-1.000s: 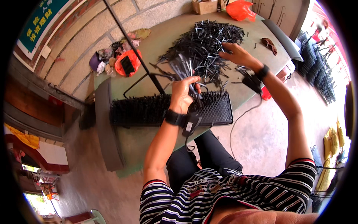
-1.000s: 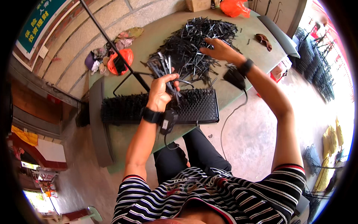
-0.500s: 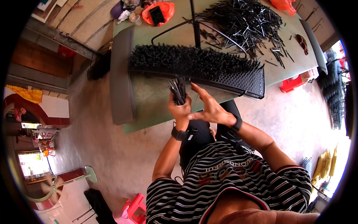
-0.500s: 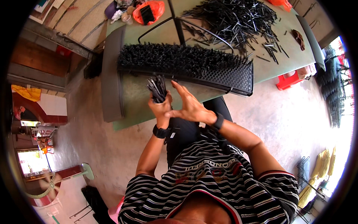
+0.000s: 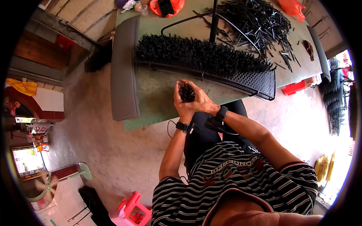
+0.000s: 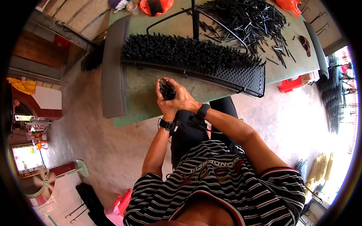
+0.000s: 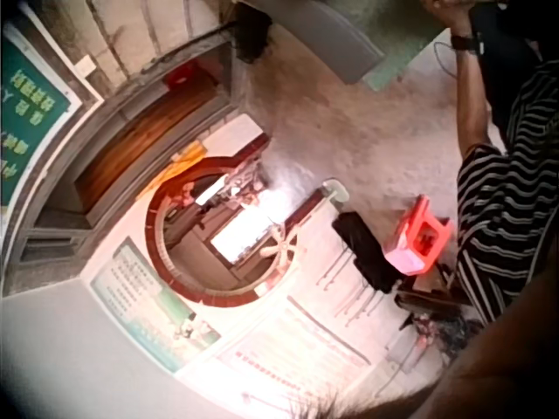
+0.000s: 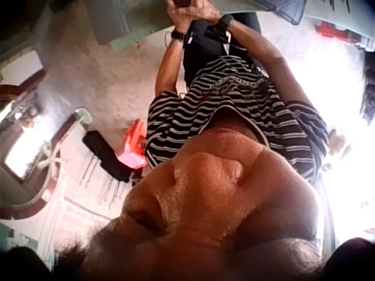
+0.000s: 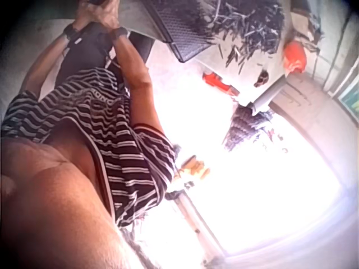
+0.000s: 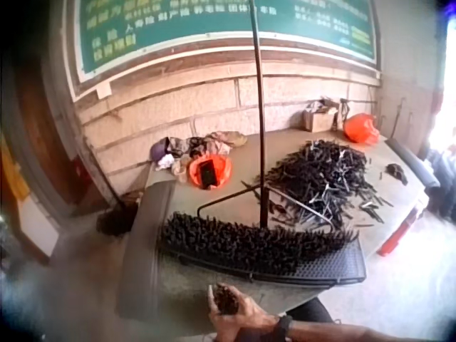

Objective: The person inserts black bristle bundles into the holes of a rectangular broom base. They pick up bundles from a pile on the table and push them into the base one by one, gradually filling the surface.

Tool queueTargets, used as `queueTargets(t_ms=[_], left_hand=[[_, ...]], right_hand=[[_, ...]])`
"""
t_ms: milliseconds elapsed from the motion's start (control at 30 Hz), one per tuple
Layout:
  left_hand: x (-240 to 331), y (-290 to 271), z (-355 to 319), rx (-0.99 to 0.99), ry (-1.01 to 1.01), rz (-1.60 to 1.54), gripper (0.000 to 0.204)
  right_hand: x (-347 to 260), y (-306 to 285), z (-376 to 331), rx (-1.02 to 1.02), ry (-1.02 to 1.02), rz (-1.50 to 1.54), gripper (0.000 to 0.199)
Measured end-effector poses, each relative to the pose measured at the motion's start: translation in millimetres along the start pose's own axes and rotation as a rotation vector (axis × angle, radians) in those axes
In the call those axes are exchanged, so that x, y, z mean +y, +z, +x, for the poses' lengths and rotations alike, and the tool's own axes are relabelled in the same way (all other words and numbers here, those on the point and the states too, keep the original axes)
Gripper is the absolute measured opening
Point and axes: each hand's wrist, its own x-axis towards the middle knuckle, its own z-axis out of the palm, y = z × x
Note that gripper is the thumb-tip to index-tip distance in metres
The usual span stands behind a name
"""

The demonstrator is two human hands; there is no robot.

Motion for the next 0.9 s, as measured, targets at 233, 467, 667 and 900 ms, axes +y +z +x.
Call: queueTargets(t_ms=[233,467,667,900], left_hand=[[1.9,-1.2,-5.6,-0.026,-0.128,-0.1,0.085],[1.5,-7.8,1.3,-0.067,0.028,0.254,0.054],[-11.5,-14.7,2.3,-0.007,-0.247,-0.072,0.031],[71.5,-40.2,21.3,-0.446,-0.826,-0.806,0.032]], right_hand=[[1.4,6.8,3.3,0.092,0.027,0.061,0.086],[1.6,1.5,1.3,0.004,0.094,0.264,0.088],[2.2,-2.0,-1.5,-0.008,0.11,0.022,0.082],[-20.0,-42.4,-4.2,-0.038,0.259,0.395,0.084]])
